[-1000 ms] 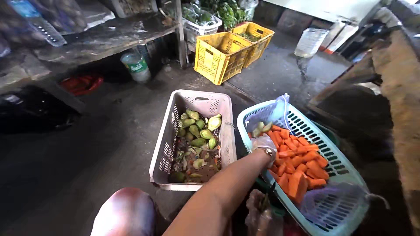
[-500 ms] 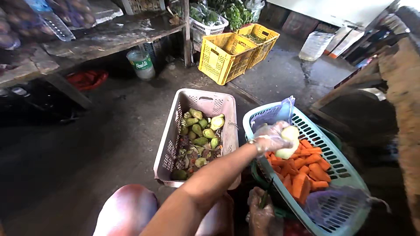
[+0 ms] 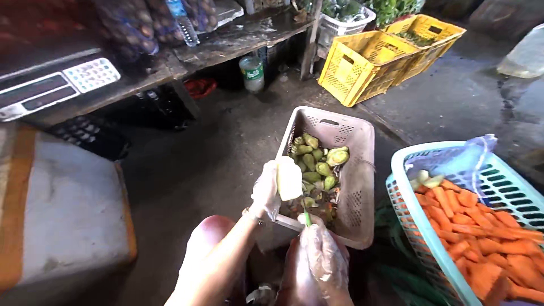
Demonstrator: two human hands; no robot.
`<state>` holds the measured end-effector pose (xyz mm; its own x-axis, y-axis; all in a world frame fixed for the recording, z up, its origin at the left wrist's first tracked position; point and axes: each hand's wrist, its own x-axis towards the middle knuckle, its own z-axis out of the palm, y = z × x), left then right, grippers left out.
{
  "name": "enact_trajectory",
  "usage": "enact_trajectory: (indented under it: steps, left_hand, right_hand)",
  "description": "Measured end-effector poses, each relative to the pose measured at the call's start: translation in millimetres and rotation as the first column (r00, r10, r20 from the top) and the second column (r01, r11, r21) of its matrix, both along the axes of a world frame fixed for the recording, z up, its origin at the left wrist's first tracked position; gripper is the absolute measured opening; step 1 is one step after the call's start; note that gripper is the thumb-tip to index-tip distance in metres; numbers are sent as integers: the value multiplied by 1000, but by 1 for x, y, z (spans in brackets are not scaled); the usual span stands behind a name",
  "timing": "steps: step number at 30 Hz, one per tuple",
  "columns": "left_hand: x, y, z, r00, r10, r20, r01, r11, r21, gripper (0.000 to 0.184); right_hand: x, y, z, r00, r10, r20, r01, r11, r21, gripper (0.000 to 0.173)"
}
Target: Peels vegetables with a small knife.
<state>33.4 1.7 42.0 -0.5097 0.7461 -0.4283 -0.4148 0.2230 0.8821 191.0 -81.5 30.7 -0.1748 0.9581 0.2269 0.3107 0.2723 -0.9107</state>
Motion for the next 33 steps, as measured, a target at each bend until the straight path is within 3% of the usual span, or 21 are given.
enact_trajectory:
  steps: [4, 9, 15, 21, 23, 27, 29, 33]
  left_hand:
    - [-30, -19, -5, 987, 158, -31, -159, 987, -38, 36]
    - [-55, -37, -16, 984, 79, -159, -85, 996, -30, 33]
    - [-62, -49, -9, 968, 6, -252, -39, 991, -128, 34]
    - [-63, -58, -7, 980, -17, -198, -1, 996, -93, 32]
    - [-62, -61, -5, 982, -31, -184, 14, 996, -93, 31]
    - [-51, -68, 0, 998, -60, -18, 59, 996, -70, 28]
    - [-44, -69, -2, 1000, -4, 17, 5, 999, -47, 25]
    - [-49, -71, 0, 964, -176, -200, 157, 982, -108, 31]
  right_hand:
    - [-36, -21, -13, 995, 64, 78, -59, 996, -65, 29]
    - [-49, -33, -21, 982, 93, 163, -66, 984, -164, 32]
    - [-62, -38, -22, 972, 48, 231, -19, 992, -125, 30]
    - [-71, -36, -21, 941, 57, 334, 5, 983, -183, 34]
    - [-74, -33, -25, 930, 32, 367, 18, 991, -133, 35]
    - [-78, -23, -23, 886, 18, 464, 32, 995, -100, 36]
    - [-78, -21, -25, 869, -5, 494, 42, 997, -65, 37]
    - [-72, -15, -28, 855, 1, 518, 2, 1000, -7, 38]
